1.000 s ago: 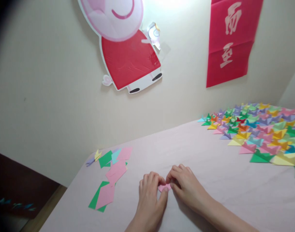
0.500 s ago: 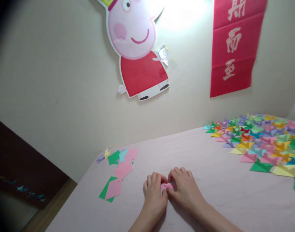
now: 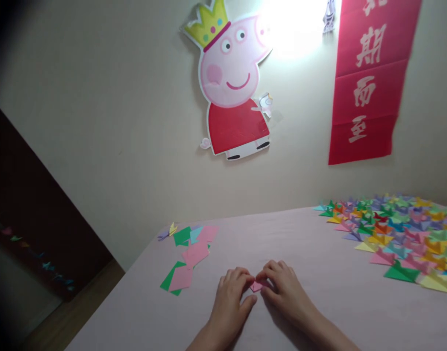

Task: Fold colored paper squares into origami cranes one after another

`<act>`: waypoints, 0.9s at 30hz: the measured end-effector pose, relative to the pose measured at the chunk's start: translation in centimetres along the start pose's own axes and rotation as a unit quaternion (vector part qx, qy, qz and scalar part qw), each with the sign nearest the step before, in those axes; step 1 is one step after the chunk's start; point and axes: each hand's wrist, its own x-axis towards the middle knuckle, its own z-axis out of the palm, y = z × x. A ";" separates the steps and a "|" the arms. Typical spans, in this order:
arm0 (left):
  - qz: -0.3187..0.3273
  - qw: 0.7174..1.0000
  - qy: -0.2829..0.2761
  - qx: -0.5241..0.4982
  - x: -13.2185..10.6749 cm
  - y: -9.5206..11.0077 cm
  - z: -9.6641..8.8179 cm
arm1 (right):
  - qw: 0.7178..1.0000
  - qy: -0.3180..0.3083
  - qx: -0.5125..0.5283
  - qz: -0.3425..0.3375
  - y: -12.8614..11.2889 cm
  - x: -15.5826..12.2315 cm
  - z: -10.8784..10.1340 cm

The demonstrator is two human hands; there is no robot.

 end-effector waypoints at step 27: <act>-0.073 0.918 0.029 -0.390 4.1 -2.7 0.2 | 0.977 0.032 0.205 0.053 0.4 2.3 0.9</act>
